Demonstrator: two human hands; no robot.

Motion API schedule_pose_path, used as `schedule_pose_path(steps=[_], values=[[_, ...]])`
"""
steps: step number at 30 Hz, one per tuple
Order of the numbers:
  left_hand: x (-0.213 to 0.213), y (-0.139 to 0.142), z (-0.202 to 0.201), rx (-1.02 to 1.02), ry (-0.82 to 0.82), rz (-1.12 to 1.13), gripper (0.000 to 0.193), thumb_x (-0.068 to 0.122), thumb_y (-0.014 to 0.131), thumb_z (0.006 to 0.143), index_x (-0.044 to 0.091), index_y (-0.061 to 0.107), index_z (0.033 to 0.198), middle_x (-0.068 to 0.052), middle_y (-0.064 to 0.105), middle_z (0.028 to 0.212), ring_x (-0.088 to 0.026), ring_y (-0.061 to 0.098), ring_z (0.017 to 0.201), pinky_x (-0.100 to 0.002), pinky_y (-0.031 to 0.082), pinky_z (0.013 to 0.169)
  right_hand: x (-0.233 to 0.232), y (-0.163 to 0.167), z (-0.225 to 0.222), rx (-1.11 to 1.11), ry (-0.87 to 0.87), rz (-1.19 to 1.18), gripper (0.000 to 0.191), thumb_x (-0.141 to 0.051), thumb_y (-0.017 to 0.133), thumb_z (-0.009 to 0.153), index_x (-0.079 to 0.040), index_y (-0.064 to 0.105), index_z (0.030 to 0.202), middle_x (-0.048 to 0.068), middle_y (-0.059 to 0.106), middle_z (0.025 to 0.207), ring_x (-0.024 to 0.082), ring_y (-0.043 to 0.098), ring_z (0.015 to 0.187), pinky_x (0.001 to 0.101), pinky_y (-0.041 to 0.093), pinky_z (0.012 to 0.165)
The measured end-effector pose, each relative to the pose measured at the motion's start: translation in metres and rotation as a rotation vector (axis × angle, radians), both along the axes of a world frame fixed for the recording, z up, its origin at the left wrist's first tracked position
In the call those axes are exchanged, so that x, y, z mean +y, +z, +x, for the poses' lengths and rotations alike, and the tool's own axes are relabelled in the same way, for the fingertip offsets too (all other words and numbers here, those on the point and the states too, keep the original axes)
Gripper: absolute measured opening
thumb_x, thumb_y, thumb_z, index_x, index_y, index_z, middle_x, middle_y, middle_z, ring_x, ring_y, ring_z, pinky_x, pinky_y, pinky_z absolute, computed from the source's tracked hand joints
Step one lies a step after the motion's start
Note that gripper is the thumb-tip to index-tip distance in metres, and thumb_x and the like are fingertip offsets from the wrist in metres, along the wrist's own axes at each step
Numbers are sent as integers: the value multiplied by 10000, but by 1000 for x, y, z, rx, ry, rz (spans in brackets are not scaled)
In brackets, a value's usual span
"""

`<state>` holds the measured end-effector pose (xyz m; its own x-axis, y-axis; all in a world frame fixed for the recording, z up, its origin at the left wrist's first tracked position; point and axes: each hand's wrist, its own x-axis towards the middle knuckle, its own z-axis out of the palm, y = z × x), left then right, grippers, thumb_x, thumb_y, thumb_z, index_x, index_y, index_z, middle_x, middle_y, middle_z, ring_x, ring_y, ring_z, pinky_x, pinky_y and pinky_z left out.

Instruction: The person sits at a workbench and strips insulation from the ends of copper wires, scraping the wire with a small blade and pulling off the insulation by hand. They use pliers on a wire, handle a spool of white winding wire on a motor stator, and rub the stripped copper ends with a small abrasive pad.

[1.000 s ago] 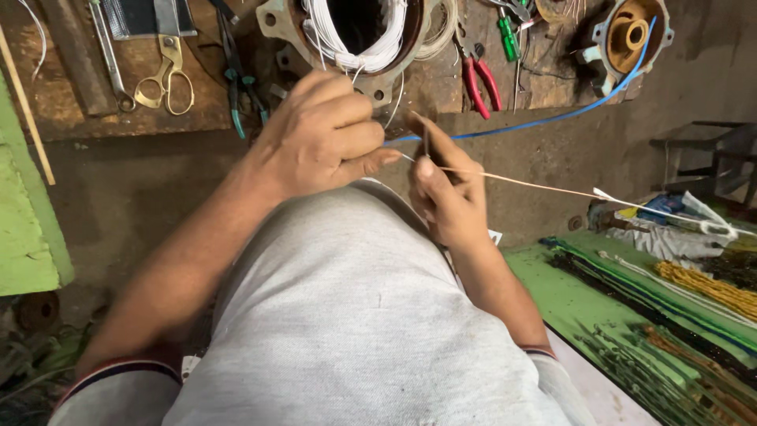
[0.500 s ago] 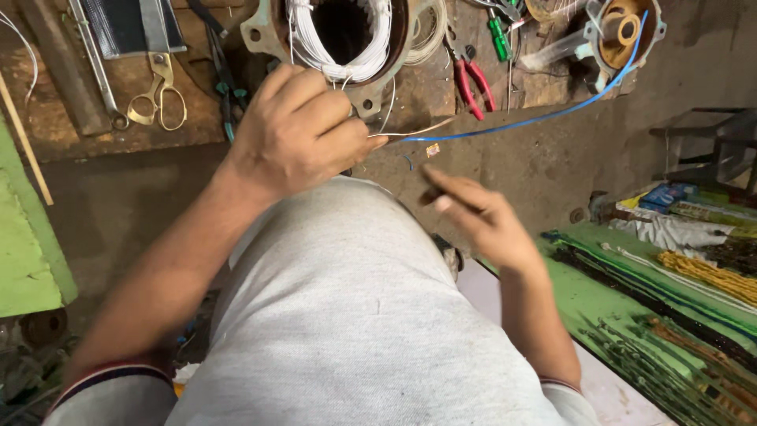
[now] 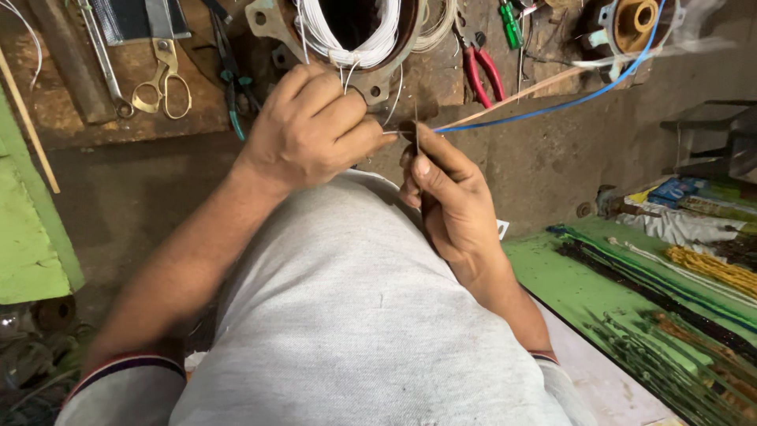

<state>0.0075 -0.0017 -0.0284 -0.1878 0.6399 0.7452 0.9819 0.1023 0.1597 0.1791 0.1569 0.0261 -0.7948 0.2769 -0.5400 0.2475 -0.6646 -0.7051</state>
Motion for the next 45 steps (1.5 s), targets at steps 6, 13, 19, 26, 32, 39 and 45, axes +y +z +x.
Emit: schedule_pose_path(steps=[6,13,19,26,32,39,45], values=[[4,-3,6,-140,-89,32,391,402,707,1094,141,644,809,2,523,792,-166,515,785,-352,478,819,29,11,35,13,-34,186,467,-83,755,958,46,648,1393,124,674,1089,149,572,810,296,448,703],[-4,11,-3,-284,-125,-52,465,444,758,1030,101,640,740,-12,516,737,-189,481,731,-381,447,745,96,45,73,290,-299,454,330,-55,753,1068,41,623,1356,128,682,1090,154,635,844,258,507,739],[-4,32,6,-527,-151,-99,326,362,716,1095,76,702,939,-23,580,938,-209,527,916,-384,434,890,95,33,74,216,86,621,732,-152,786,967,79,446,1573,142,716,1142,201,714,978,287,547,813],[-8,34,6,-661,-207,-134,287,330,679,1062,74,705,933,-52,566,881,-232,508,863,-410,415,875,37,-20,21,278,257,394,665,-176,823,938,74,537,1484,153,687,1197,214,665,1057,322,518,894],[-12,29,4,-662,-224,-128,303,351,672,1059,78,703,933,-40,553,875,-215,488,849,-402,407,869,30,-35,4,380,220,307,503,-115,805,974,46,623,1414,158,673,1146,188,628,972,304,499,847],[-11,32,-1,-580,-264,-144,273,327,669,1053,95,684,909,-42,510,833,-222,481,842,-405,397,829,55,-4,30,371,177,661,420,-159,817,961,99,678,1261,126,642,1098,200,621,976,319,505,867],[-23,34,-6,-620,-263,-131,292,322,637,1060,79,654,898,-55,509,863,-233,486,874,-402,401,861,88,33,30,400,215,865,385,-197,737,1011,20,657,1319,111,693,1037,170,649,881,308,530,808]])
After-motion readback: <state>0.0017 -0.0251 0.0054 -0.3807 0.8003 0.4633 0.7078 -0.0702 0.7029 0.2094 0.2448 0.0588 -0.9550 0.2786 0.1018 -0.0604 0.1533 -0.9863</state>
